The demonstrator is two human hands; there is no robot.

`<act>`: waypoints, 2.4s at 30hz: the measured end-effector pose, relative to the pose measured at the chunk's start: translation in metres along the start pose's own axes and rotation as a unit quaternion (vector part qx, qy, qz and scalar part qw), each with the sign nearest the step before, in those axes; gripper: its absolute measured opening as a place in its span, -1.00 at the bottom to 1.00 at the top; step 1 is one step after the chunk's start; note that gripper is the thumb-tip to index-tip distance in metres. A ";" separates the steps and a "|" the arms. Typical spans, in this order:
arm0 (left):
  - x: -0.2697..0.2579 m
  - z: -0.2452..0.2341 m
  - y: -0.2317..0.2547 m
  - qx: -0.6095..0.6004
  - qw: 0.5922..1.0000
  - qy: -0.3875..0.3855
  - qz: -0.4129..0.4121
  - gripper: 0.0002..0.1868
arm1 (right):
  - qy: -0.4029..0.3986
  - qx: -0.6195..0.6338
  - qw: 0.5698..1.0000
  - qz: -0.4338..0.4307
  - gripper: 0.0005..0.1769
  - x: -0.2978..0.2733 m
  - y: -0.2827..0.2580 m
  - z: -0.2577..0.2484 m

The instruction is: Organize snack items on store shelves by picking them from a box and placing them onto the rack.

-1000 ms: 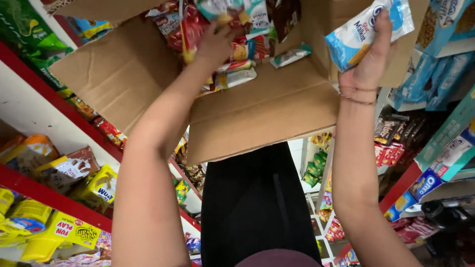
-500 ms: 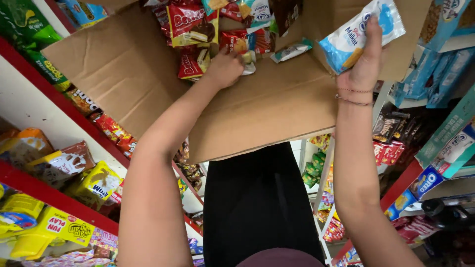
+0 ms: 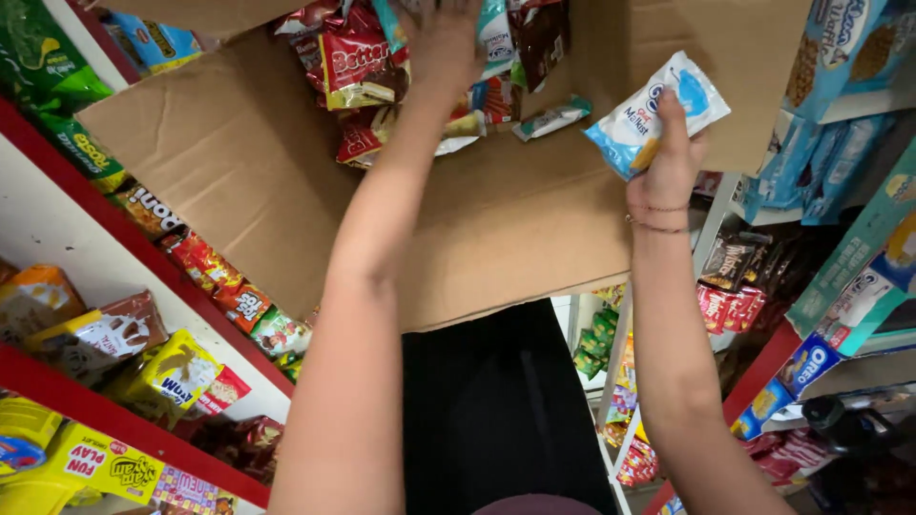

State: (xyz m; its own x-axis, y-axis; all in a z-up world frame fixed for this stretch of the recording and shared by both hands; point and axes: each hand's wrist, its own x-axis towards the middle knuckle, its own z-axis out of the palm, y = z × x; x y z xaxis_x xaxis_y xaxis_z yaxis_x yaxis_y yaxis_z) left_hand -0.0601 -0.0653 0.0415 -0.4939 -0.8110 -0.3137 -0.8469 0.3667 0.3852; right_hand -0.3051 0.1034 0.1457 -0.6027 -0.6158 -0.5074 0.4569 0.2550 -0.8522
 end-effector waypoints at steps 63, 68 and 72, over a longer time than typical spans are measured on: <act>-0.051 0.099 0.063 -0.132 0.978 -0.149 -0.069 -0.67 | -0.071 0.051 0.996 0.020 -0.75 -0.065 -0.020 -0.023; -0.070 0.103 0.068 -0.153 0.978 -0.081 -0.113 -0.79 | -0.081 0.037 0.996 -0.005 -0.75 -0.073 -0.015 -0.033; -0.092 0.022 0.063 -0.312 0.948 0.061 0.027 -0.84 | -0.092 0.041 0.994 0.047 -0.77 -0.071 -0.015 -0.036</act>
State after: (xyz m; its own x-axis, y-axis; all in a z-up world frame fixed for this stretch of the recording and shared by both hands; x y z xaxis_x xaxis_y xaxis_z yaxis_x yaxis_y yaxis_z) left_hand -0.0722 0.0423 0.0752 -0.4755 -0.8588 -0.1908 -0.5198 0.0993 0.8485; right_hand -0.2925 0.1703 0.1895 -0.4284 -0.7203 -0.5455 0.5612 0.2610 -0.7854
